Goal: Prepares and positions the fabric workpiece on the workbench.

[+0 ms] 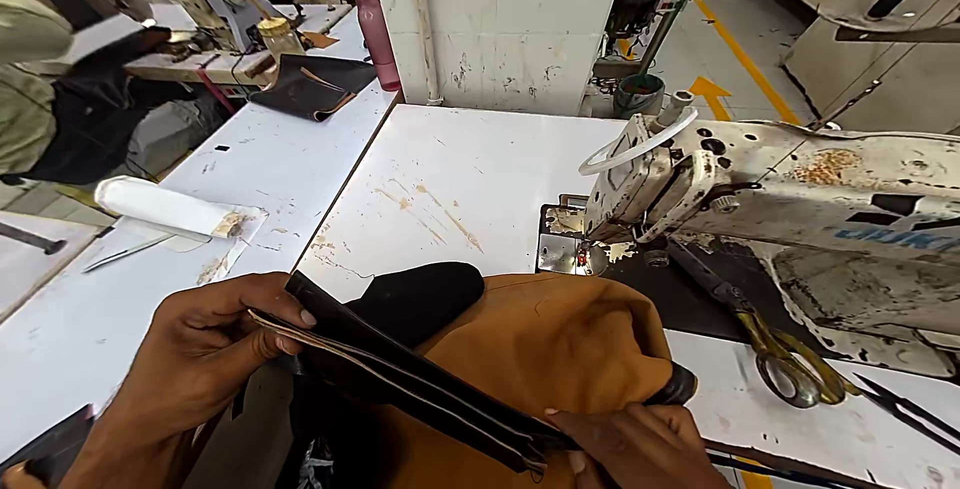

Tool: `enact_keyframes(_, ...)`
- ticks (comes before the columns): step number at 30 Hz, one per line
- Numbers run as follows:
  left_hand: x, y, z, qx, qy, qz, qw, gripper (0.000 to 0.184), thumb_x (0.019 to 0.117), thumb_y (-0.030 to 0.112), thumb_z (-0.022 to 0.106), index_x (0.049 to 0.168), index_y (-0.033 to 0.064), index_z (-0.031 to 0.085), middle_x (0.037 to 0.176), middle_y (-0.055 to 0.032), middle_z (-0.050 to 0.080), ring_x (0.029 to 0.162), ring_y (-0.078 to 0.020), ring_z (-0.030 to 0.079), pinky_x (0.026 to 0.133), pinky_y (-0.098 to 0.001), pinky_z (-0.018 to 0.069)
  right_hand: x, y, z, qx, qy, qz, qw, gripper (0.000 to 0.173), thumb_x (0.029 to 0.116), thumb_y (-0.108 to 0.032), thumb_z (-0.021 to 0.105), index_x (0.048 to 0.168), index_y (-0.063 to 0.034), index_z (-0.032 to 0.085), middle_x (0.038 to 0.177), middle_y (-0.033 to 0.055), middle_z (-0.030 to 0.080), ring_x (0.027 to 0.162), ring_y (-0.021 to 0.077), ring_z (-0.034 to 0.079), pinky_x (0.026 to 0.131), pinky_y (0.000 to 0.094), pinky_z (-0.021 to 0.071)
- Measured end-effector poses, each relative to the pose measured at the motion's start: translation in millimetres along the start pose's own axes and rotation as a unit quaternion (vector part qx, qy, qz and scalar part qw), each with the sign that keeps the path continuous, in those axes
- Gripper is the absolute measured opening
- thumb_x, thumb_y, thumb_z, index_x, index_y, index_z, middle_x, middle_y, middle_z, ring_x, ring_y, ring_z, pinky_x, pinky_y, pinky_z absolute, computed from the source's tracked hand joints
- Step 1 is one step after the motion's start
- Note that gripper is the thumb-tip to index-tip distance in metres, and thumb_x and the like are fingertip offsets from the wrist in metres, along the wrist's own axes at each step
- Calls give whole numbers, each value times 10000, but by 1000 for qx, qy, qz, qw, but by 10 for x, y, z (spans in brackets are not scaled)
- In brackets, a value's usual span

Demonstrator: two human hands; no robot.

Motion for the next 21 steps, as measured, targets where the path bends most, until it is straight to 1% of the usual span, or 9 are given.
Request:
enact_keyframes(3,43,-42,55,83,-27,-27,996,180,953,377,719,1086,255,723,976,77,694,792,-34,672,669,-172,576,57,102,46,-1,32,-18,999,199,1009,-201,604,1089,-132,773,886,38,727,817,179,626,855,412,418)
enact_keyframes(5,95,-34,188,242,-65,-34,967,226,980,360,625,1139,226,713,1260,44,669,1130,-117,662,922,-325,594,86,205,140,-48,58,-44,996,195,1014,-241,596,1071,-155,761,875,11,713,815,167,619,862,410,422)
enact_keyframes(6,120,9,315,315,-74,-25,946,268,980,348,580,1165,206,713,1378,14,614,1235,-157,616,974,-390,566,93,257,195,-76,72,-55,993,200,1017,-254,584,1068,-166,757,872,1,708,810,162,619,859,409,425)
enact_keyframes(8,138,177,698,366,-93,7,926,299,1015,340,529,1197,196,717,1457,-33,566,1262,-209,596,973,-450,549,101,316,278,-120,91,-66,986,203,1011,-259,570,1055,-184,754,851,-13,696,796,156,615,863,406,429)
enact_keyframes(10,78,328,1237,322,-155,53,932,301,1068,332,503,1255,198,696,1436,-25,592,1318,-213,568,1097,-496,474,95,310,318,-134,95,-68,984,196,1008,-257,567,1044,-193,749,835,-20,684,789,152,608,875,402,422)
enact_keyframes(12,30,360,1721,293,-245,102,919,357,1091,355,461,1341,164,631,1368,-37,629,1331,-215,565,1165,-533,398,94,304,331,-140,97,-77,982,197,1015,-262,562,1019,-182,742,817,-18,670,784,156,597,877,404,414)
enact_keyframes(15,74,253,1889,304,-258,126,908,356,1072,397,492,1263,145,654,1174,-20,686,1172,-189,642,1093,-467,464,84,388,297,-130,99,-82,983,233,1041,-291,535,1035,-193,746,816,-27,668,797,147,601,896,401,417)
enact_keyframes(18,123,220,1816,295,-241,129,916,378,1029,479,547,1223,183,679,1146,3,679,1110,-161,631,984,-392,494,56,475,215,-119,90,-80,986,248,1066,-315,501,1079,-214,727,848,-39,670,839,136,618,930,417,427)
enact_keyframes(21,140,176,1821,256,-211,122,935,329,1017,471,581,1150,193,697,1046,22,674,996,-131,619,876,-344,479,63,541,184,-110,83,-82,987,252,1069,-305,496,1099,-215,729,863,-43,673,862,130,624,972,438,423)
Point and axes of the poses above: each hand's wrist, its own x-axis towards the middle knuckle, its own z-axis out of the palm, y = z × x, the point moved 6 cm from there along x, towards the middle knuckle
